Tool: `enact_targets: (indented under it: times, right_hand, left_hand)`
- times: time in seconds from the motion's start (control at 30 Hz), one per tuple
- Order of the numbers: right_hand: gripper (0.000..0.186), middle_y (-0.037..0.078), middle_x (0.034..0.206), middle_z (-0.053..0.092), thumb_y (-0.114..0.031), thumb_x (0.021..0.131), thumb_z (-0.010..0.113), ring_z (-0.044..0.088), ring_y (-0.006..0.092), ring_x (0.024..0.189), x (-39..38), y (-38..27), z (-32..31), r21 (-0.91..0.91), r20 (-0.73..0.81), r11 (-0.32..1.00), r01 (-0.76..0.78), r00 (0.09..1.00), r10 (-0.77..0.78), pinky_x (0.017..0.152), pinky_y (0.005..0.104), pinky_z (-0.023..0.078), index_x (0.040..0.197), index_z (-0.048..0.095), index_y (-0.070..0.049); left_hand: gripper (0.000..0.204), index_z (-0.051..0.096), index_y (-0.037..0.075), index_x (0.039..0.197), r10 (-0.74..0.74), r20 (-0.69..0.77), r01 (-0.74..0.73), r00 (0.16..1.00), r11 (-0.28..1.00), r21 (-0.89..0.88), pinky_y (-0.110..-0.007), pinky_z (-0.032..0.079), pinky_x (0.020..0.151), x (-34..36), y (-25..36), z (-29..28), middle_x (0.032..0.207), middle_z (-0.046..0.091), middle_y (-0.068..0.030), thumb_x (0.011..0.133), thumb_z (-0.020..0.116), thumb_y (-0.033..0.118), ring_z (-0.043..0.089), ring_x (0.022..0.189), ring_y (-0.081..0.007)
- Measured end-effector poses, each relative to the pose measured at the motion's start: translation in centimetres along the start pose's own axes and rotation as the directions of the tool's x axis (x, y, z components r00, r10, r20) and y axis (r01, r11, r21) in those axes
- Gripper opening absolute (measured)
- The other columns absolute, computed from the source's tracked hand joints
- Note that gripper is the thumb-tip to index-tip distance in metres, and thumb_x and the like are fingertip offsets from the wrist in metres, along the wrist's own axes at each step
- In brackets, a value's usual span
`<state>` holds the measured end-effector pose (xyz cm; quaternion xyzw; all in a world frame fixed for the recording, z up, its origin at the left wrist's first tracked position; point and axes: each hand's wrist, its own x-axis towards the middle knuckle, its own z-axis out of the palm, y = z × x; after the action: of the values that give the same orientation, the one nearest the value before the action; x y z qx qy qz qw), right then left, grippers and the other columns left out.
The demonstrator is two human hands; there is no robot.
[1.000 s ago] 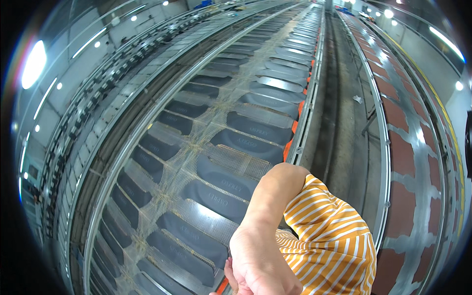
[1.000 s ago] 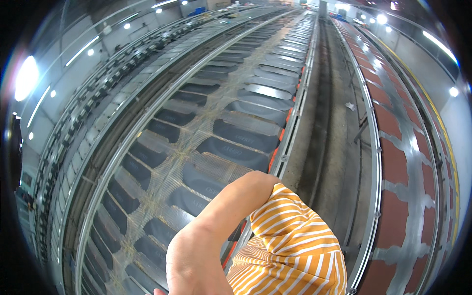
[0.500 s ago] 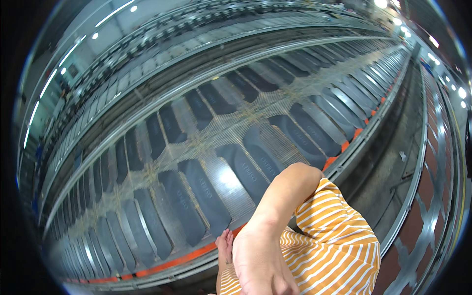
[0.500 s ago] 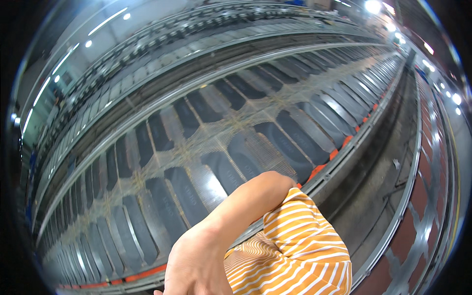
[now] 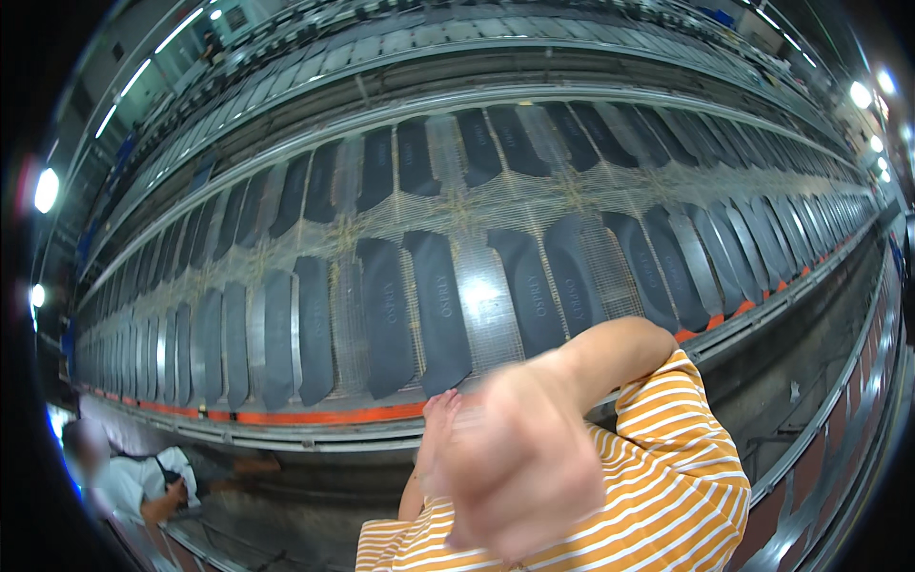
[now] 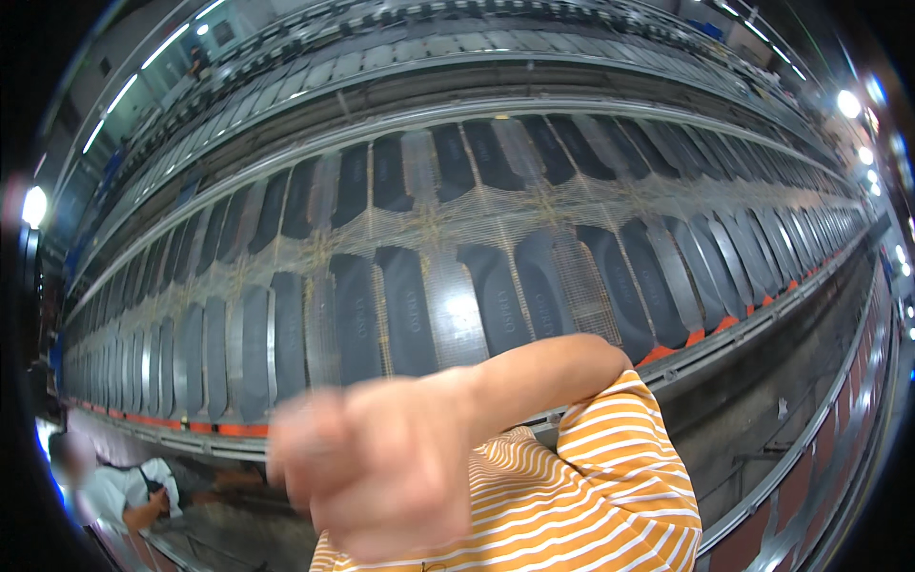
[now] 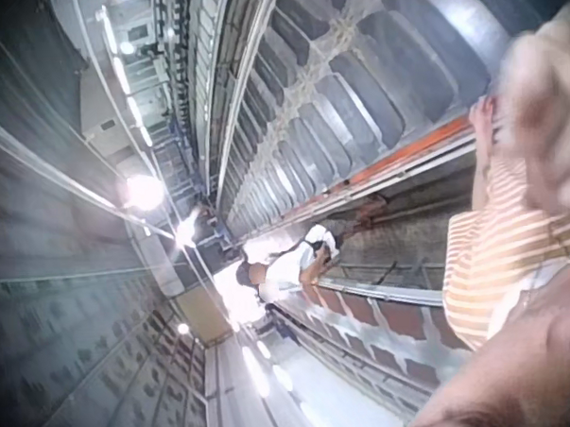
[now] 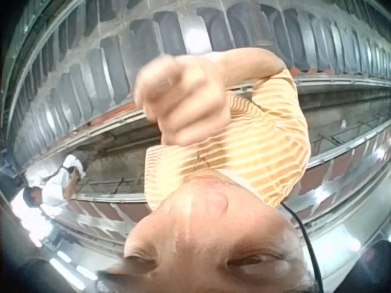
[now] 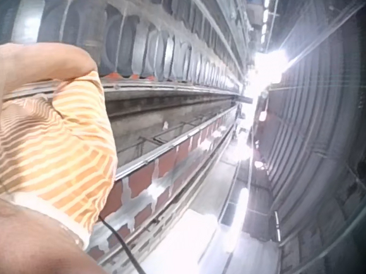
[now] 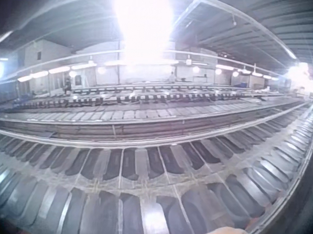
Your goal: The person repeatedly picks up black shoe parts from a conveyor belt, turns them over to inspect both sides, and places them back onto the belt. The person handles the parts one at a time in a continuous loop.
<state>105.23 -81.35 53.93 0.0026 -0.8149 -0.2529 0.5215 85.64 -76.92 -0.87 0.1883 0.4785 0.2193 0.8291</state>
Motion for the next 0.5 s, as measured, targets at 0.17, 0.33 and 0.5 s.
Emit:
enact_targets:
  times: [0.17,0.33,0.5]
  right_hand:
    - [0.023,-0.001,0.050,0.037,-0.010,0.084,0.050,0.050,0.0146,0.058,-4.9,0.4,1.0,0.998,0.036,-0.028,-0.065,0.115,0.993,0.121,0.0477,0.018,0.062,0.043,-0.010]
    - [0.026,-0.002,0.052,0.035,-0.013,0.084,0.048,0.047,0.0127,0.059,-5.7,-0.4,2.5,0.998,0.056,-0.057,0.009,0.123,0.991,0.121,0.0447,0.020,0.059,0.038,-0.013]
    - [0.024,-0.001,0.051,0.040,-0.009,0.086,0.051,0.051,0.0124,0.060,-5.7,-1.7,3.7,0.998,0.054,-0.052,-0.031,0.071,0.996,0.115,0.0483,0.031,0.063,0.045,-0.010]
  left_hand:
    - [0.018,0.056,0.001,0.103,-0.015,0.031,0.015,0.999,1.000,0.007,-0.035,0.056,0.084,-0.3,1.1,1.6,0.105,0.068,-0.0148,0.091,0.067,0.008,0.067,0.097,-0.0252]
    - [0.020,0.057,-0.001,0.104,-0.012,0.029,0.011,0.999,0.999,0.044,-0.032,0.056,0.082,-0.4,1.1,1.1,0.104,0.069,-0.0130,0.091,0.067,0.010,0.068,0.095,-0.0225]
    - [0.023,0.054,-0.001,0.104,-0.036,0.056,0.034,0.998,0.998,0.048,-0.032,0.056,0.083,0.4,0.7,-0.1,0.104,0.068,-0.0136,0.091,0.068,0.011,0.068,0.094,-0.0223]
